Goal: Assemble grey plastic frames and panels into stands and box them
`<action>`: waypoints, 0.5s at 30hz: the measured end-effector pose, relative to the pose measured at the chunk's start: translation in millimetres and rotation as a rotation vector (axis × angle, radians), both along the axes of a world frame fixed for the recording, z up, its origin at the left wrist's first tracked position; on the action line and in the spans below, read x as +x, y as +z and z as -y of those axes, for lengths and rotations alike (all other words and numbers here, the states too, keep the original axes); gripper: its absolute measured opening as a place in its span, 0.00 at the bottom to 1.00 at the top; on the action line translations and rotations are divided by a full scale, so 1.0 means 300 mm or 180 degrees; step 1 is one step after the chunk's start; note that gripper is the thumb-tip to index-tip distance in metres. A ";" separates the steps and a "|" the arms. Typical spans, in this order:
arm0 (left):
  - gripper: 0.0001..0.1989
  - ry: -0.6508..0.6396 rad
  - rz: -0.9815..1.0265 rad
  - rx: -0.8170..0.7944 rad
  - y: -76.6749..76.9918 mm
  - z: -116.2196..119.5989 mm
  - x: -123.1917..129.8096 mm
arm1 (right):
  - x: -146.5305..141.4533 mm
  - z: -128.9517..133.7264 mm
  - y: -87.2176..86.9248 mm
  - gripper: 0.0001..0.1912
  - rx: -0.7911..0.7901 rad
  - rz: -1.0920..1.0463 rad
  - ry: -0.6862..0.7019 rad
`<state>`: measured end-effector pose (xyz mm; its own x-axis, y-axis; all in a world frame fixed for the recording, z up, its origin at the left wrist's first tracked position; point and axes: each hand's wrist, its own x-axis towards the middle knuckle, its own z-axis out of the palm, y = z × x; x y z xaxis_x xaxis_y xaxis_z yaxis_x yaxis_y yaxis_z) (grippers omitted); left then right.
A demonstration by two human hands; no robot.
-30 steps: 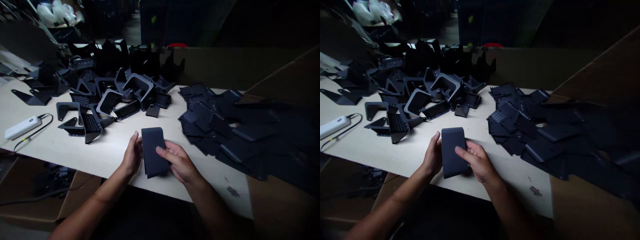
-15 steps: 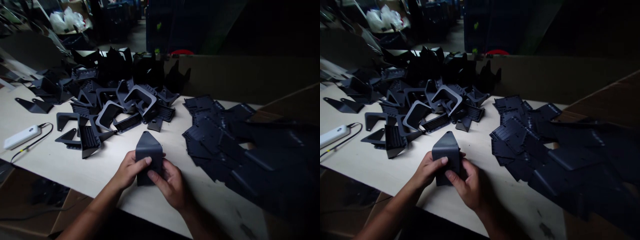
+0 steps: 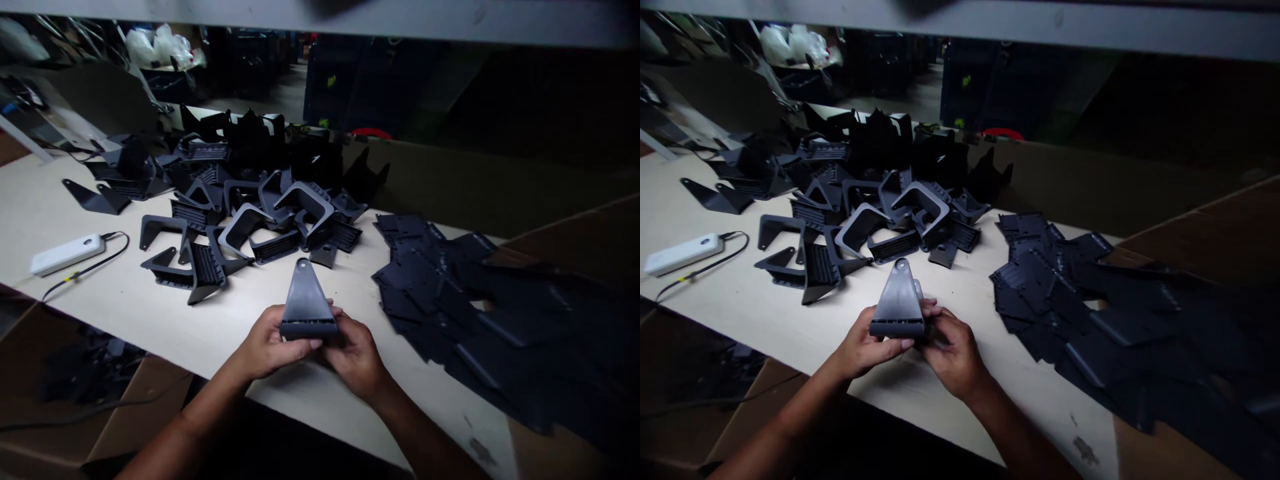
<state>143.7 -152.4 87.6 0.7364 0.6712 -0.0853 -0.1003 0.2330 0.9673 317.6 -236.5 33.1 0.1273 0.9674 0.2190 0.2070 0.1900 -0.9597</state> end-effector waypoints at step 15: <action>0.29 0.1473 -0.0123 -0.0926 -0.067 0.016 -0.260 | 0.142 -0.425 0.615 0.18 0.1505 0.2676 -0.0293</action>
